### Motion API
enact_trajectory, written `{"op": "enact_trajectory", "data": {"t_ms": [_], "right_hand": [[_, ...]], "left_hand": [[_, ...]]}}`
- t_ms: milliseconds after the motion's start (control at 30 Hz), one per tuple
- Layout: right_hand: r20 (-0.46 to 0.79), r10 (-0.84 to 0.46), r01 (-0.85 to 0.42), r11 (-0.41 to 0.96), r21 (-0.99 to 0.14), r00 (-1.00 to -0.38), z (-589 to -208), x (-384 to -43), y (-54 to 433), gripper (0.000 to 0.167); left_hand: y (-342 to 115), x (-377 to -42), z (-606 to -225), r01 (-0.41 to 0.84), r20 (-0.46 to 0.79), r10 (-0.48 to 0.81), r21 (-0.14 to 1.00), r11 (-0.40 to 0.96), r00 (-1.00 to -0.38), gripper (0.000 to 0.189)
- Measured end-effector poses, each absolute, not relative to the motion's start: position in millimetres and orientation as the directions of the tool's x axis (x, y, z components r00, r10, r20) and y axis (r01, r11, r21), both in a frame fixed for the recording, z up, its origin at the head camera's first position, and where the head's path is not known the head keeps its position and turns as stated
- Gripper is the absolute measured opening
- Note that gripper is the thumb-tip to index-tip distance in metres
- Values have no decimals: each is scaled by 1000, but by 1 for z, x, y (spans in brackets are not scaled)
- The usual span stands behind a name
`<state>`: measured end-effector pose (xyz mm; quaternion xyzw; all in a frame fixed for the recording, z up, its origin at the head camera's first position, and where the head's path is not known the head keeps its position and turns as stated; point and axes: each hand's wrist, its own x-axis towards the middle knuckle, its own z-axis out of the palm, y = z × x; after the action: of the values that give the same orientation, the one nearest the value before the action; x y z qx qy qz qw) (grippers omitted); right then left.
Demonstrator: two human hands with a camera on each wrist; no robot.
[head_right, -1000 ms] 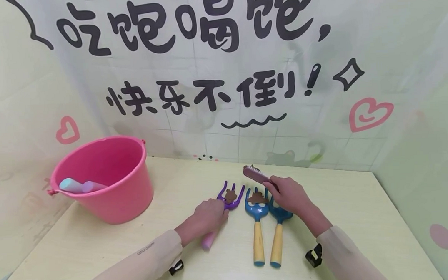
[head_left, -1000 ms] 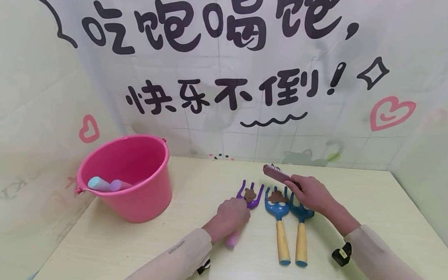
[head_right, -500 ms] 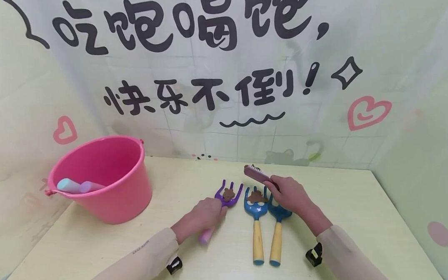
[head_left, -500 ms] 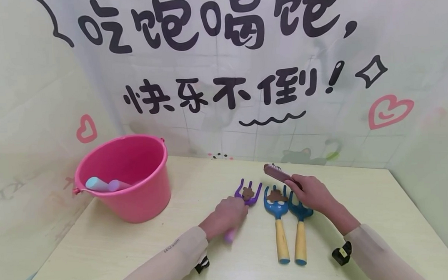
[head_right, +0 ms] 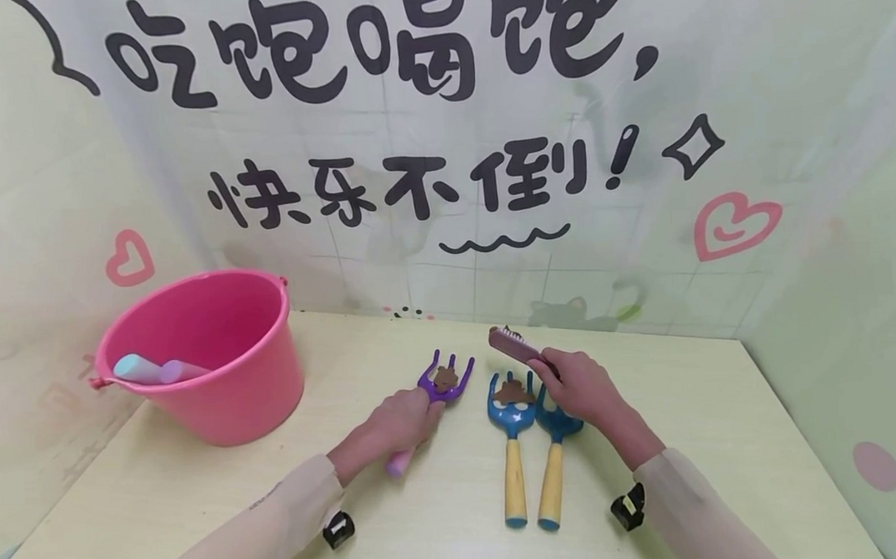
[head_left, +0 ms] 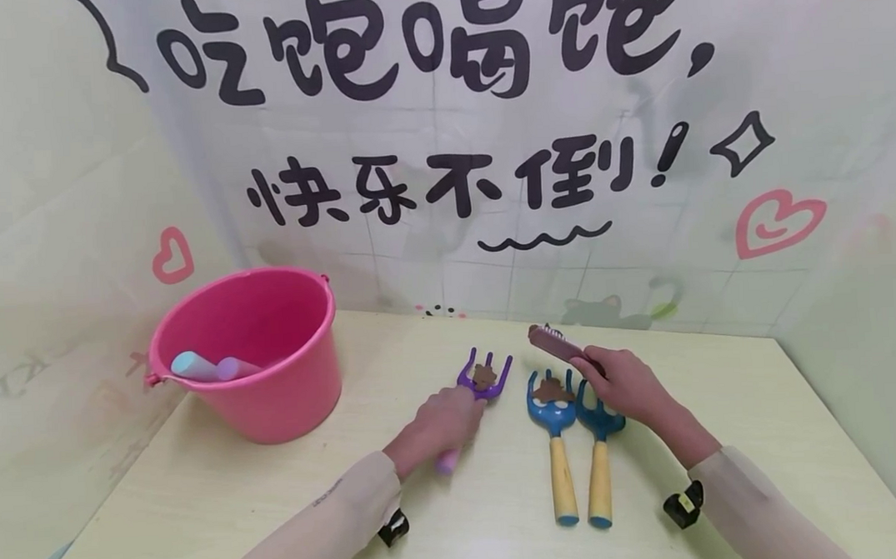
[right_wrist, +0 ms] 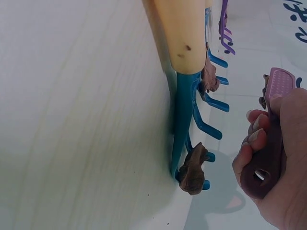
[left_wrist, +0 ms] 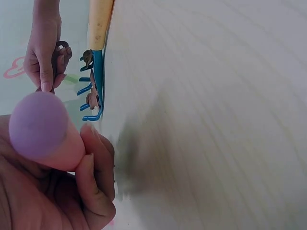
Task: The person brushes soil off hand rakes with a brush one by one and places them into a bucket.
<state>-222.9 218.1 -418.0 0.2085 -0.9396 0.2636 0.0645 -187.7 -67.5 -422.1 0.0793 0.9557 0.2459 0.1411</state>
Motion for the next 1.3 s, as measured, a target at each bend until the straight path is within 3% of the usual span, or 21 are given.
{"op": "enact_trajectory", "data": {"t_ms": [567, 1300], "right_hand": [[252, -366, -444, 754, -484, -896, -415, -223, 214, 19], [272, -402, -485, 703, -520, -874, -408, -224, 196, 18]], "left_hand": [[-89, -184, -421, 109, -55, 190, 652, 750, -980, 30], [-86, -179, -428, 40, -43, 130, 817, 575, -991, 26]]}}
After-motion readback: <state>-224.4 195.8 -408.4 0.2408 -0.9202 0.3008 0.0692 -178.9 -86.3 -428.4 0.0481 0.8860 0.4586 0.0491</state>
